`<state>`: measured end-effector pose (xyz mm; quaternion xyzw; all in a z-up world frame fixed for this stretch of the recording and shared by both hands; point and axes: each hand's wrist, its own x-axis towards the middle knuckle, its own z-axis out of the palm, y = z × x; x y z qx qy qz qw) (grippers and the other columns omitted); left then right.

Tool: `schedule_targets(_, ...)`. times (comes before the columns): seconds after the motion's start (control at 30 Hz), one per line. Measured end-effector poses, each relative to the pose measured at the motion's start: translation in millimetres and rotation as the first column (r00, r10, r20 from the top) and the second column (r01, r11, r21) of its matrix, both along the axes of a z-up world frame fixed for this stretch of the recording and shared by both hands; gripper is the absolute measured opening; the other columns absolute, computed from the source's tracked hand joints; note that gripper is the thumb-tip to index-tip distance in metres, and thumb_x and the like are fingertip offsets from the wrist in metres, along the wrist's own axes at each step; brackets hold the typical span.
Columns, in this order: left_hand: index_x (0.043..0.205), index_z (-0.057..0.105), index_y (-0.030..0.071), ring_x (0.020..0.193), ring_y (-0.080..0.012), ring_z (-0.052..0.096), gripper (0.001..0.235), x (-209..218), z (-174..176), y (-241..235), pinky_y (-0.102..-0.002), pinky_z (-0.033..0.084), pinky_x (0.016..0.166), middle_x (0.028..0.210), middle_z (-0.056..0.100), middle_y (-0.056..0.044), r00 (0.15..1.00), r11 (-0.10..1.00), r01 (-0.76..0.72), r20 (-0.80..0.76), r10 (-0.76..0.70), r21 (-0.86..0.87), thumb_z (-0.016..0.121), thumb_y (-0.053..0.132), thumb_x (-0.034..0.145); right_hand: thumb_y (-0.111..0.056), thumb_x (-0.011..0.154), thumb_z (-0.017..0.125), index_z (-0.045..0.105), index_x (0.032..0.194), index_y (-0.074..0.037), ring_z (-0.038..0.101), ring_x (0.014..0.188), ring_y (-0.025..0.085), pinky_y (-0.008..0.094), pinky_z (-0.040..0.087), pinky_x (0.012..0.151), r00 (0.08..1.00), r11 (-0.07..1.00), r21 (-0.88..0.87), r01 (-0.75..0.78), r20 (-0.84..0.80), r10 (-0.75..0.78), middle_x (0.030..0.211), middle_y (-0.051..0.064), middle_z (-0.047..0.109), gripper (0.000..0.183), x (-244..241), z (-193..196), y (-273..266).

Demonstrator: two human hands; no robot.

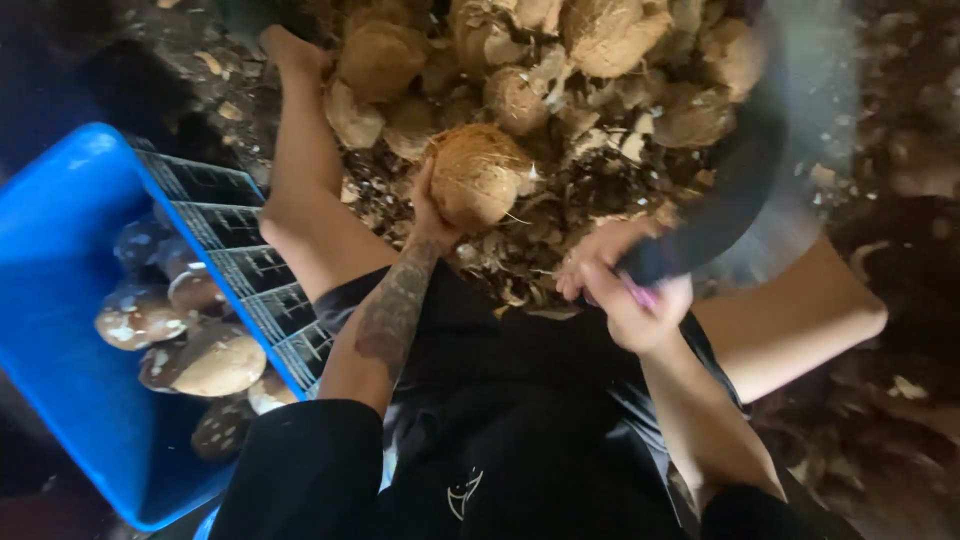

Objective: The person sits on the ground and uses a machete to peel the husk off several coconuts. They hold each coconut with one hand and strike it with the machete to remove the outer layer, then place the peeled coconut into a blue crate.

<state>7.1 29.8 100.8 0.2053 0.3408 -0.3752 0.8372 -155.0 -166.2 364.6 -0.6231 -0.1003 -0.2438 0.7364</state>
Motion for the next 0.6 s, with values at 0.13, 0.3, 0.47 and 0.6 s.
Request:
schedule_targets(0.13, 0.143, 0.066, 0.006, 0.129, -0.0441, 0.065, 0.087, -6, -20, -3, -0.061, 0.051, 0.113, 0.142, 0.066, -0.023, 0.996, 0.997, 0.000, 0.091, 0.006, -0.073, 0.081, 0.063, 0.079, -0.002, 0.097, 0.062, 0.051, 0.091, 0.001, 0.073, 0.073, 0.041, 0.044, 0.064, 0.071, 0.998, 0.994, -0.105, 0.025, 0.064, -0.018, 0.083, 0.025, 0.067, 0.013, -25, -32, -9)
schedule_targets(0.3, 0.151, 0.058, 0.004, 0.137, -0.0458, 0.058, 0.098, -5, 41, -11, -0.063, 0.045, 0.118, 0.150, 0.060, -0.025, 0.997, 0.996, -0.071, -0.026, 0.072, 0.050, 0.079, 0.062, 0.076, 0.000, 0.088, 0.058, 0.063, 0.101, 0.020, 0.064, 0.094, 0.063, 0.066, 0.047, 0.083, 0.556, 0.938, -0.293, -0.184, -0.818, -0.147, 0.092, 0.046, 0.065, 0.024, -47, -206, 17)
schedule_targets(0.47, 0.139, 0.068, 0.005, 0.125, -0.0454, 0.067, 0.087, -8, 47, 1, -0.062, 0.052, 0.109, 0.138, 0.068, -0.024, 0.998, 0.998, -0.052, 0.049, 0.050, 0.044, 0.080, 0.063, 0.076, 0.003, 0.069, 0.055, 0.055, 0.071, 0.004, 0.053, 0.034, 0.033, 0.046, 0.044, 0.034, 0.361, 0.950, 0.195, 0.243, -0.927, 0.098, 0.050, 0.020, 0.047, 0.002, -29, -150, 25)
schedule_targets(0.6, 0.133, 0.073, 0.007, 0.118, -0.0437, 0.072, 0.077, -13, 58, 7, -0.056, 0.059, 0.103, 0.132, 0.073, -0.022, 0.977, 0.995, -0.039, 0.213, 0.018, 0.096, 0.078, 0.064, 0.082, 0.020, 0.080, 0.060, 0.063, 0.079, 0.005, 0.073, 0.054, 0.042, 0.040, 0.060, 0.044, 0.872, 0.979, 0.183, 0.095, -0.490, 0.008, 0.067, 0.027, 0.065, 0.015, -23, -59, 14)
